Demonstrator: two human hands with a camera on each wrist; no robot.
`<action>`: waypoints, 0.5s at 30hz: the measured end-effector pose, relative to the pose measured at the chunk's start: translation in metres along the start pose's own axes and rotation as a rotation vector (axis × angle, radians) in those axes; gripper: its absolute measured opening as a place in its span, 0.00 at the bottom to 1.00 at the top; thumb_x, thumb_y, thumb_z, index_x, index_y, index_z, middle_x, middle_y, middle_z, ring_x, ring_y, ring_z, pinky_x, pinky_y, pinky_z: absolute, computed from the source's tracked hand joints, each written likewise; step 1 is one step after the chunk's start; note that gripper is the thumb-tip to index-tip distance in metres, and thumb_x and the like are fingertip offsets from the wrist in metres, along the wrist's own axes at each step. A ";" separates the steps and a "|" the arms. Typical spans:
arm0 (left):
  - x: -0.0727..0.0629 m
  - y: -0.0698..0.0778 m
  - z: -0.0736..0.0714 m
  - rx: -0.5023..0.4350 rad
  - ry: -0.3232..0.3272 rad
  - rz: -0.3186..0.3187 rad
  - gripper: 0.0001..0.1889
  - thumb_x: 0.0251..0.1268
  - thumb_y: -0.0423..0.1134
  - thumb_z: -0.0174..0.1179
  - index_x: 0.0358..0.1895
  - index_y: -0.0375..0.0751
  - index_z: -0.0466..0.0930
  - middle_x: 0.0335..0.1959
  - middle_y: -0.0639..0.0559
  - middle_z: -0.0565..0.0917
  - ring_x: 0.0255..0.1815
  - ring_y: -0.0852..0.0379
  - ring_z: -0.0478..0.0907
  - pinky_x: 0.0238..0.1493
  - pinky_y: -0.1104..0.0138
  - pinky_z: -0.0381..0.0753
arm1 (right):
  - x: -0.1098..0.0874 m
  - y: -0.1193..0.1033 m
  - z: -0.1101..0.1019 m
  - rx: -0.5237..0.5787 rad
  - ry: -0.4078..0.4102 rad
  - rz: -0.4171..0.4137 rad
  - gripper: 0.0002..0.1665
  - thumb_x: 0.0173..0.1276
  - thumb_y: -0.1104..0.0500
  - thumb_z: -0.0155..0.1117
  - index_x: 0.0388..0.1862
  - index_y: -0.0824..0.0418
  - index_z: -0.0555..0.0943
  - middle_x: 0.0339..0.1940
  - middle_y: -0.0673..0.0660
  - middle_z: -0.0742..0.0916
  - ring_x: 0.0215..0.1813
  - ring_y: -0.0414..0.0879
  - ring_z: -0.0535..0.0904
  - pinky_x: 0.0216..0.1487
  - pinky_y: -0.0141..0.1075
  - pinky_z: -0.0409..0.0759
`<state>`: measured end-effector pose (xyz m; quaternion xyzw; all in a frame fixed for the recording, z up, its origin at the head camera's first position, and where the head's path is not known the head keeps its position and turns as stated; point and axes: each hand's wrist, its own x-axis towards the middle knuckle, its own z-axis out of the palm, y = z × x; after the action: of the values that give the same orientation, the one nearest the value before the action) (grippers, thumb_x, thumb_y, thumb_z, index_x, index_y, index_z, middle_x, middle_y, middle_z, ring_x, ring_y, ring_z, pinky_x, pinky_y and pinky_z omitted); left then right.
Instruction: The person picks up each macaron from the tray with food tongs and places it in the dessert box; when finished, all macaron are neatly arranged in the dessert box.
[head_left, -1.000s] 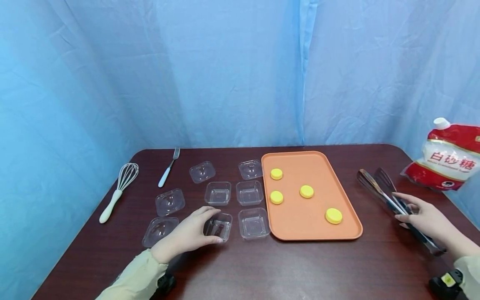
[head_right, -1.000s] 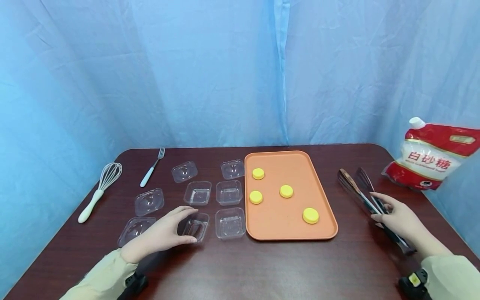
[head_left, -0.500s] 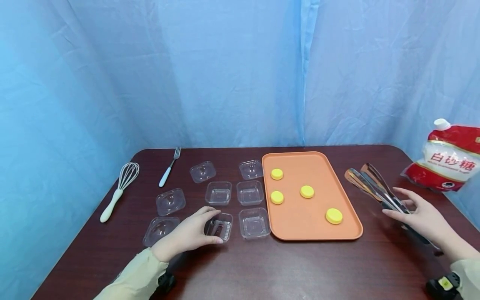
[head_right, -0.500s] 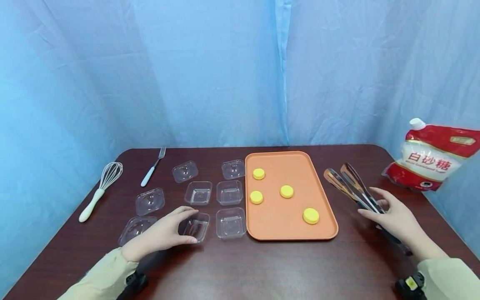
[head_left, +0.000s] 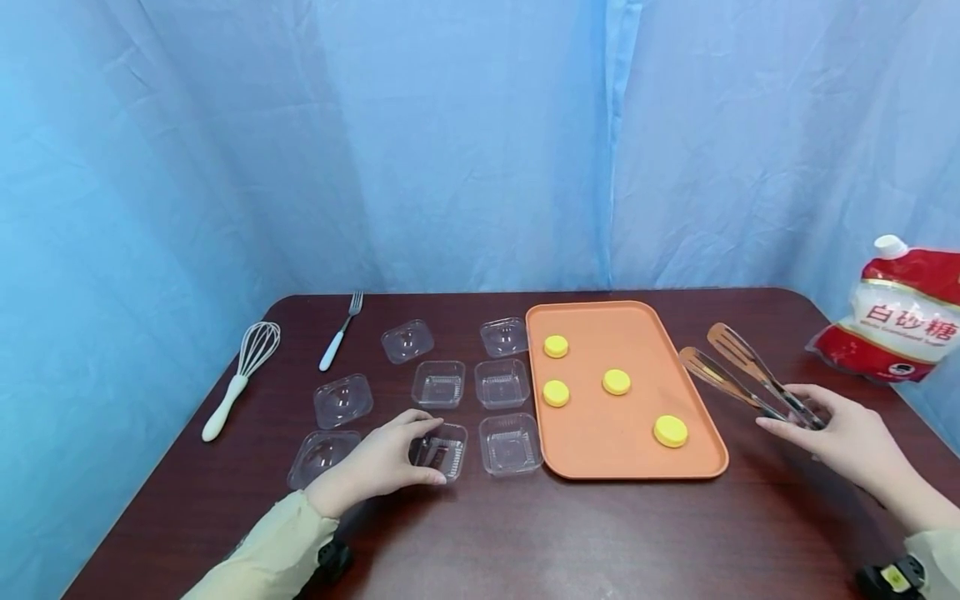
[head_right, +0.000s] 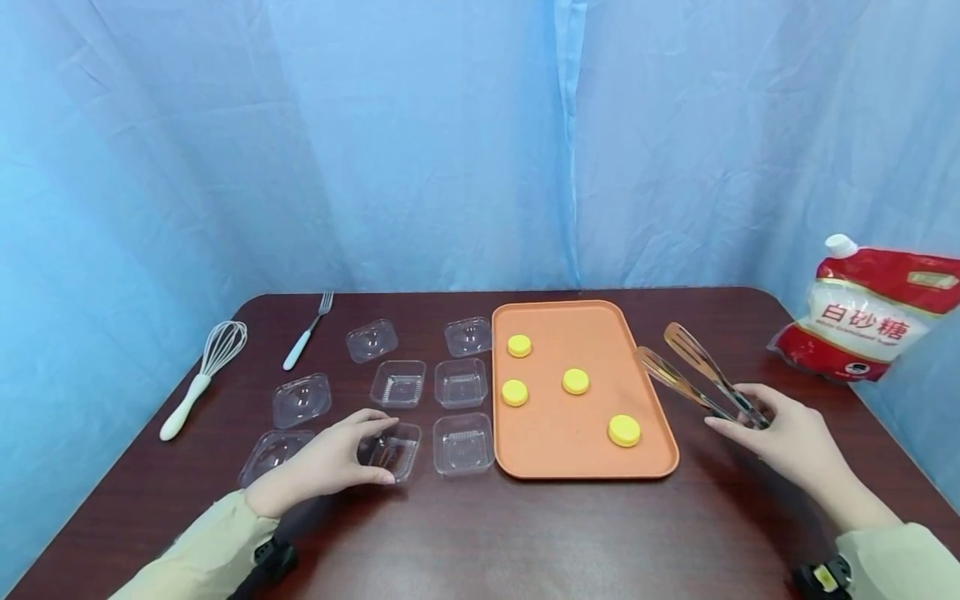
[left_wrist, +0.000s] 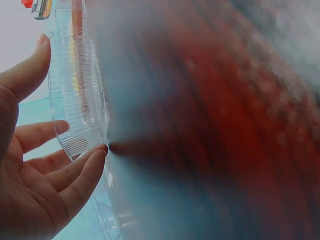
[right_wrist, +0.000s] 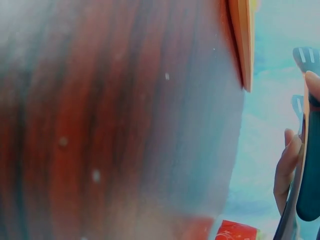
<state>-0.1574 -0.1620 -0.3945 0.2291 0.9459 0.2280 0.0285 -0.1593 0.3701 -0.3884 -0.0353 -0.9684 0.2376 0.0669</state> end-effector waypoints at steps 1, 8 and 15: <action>0.000 0.000 0.000 -0.001 -0.002 -0.002 0.39 0.43 0.52 0.74 0.60 0.35 0.75 0.54 0.47 0.76 0.48 0.53 0.78 0.48 0.57 0.78 | -0.001 -0.001 0.000 -0.004 0.009 -0.010 0.42 0.56 0.40 0.70 0.55 0.71 0.72 0.29 0.59 0.83 0.29 0.48 0.74 0.23 0.34 0.75; 0.001 0.000 0.000 -0.004 -0.001 -0.001 0.39 0.43 0.51 0.74 0.60 0.35 0.75 0.53 0.47 0.76 0.47 0.54 0.77 0.47 0.59 0.78 | -0.006 -0.008 -0.002 -0.021 0.039 -0.094 0.33 0.51 0.43 0.75 0.47 0.65 0.76 0.25 0.53 0.82 0.23 0.37 0.68 0.21 0.30 0.72; 0.002 -0.002 0.000 -0.007 -0.018 0.005 0.39 0.43 0.51 0.74 0.61 0.35 0.75 0.54 0.47 0.76 0.47 0.56 0.76 0.48 0.60 0.77 | -0.008 -0.009 -0.006 -0.056 0.037 -0.195 0.30 0.46 0.46 0.78 0.40 0.63 0.78 0.23 0.51 0.82 0.22 0.33 0.67 0.21 0.28 0.70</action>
<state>-0.1599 -0.1630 -0.3949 0.2333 0.9442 0.2293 0.0370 -0.1505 0.3643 -0.3796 0.0530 -0.9721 0.2022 0.1067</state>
